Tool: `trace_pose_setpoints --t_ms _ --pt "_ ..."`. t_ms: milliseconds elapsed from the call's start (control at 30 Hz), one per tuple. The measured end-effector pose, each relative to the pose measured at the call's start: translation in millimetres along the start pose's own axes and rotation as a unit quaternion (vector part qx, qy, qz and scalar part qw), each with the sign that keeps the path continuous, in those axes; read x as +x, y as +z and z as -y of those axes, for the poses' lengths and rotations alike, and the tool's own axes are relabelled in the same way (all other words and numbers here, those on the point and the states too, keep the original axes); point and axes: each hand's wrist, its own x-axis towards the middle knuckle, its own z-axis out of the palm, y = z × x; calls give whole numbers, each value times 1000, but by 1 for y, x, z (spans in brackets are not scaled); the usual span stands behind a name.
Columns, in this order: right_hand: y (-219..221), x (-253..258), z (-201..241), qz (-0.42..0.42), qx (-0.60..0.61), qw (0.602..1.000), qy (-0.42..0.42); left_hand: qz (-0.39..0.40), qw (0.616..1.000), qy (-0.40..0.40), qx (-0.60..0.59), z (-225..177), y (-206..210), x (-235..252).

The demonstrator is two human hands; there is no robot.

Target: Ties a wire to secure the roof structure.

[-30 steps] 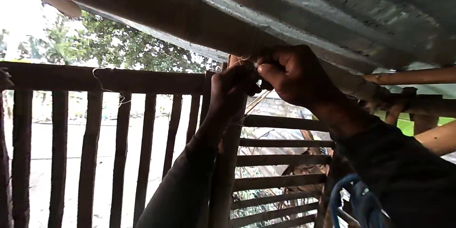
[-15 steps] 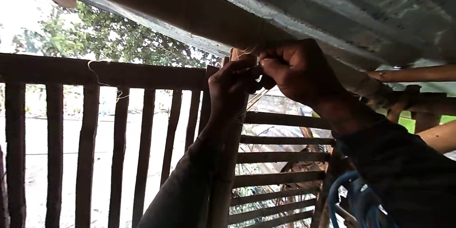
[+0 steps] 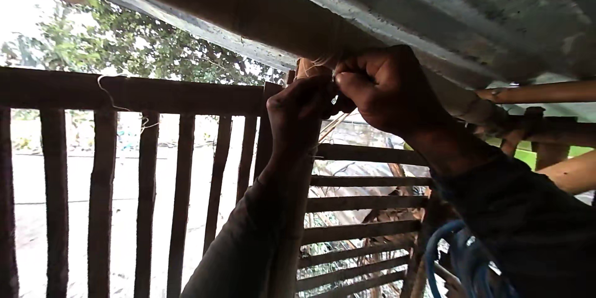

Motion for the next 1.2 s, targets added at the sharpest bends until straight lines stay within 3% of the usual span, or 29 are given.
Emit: trace_pose_setpoints --t_ms 267,367,500,633,833,1200 --pt "-4 11 2 20 -8 1000 18 15 1000 -10 -16 1 -4 1" --pt "-2 14 7 20 -7 997 69 8 1000 -3 -8 2 -5 -1" --pt "-2 14 10 36 82 988 125 19 1000 3 -9 3 -8 -1" --pt "-4 12 10 40 118 984 124 26 1000 3 -17 2 -9 0" --pt "-12 8 8 61 77 988 122 28 999 -22 11 -6 -6 -4" --pt "-5 4 -2 7 79 994 71 35 999 -22 23 1 -6 1"
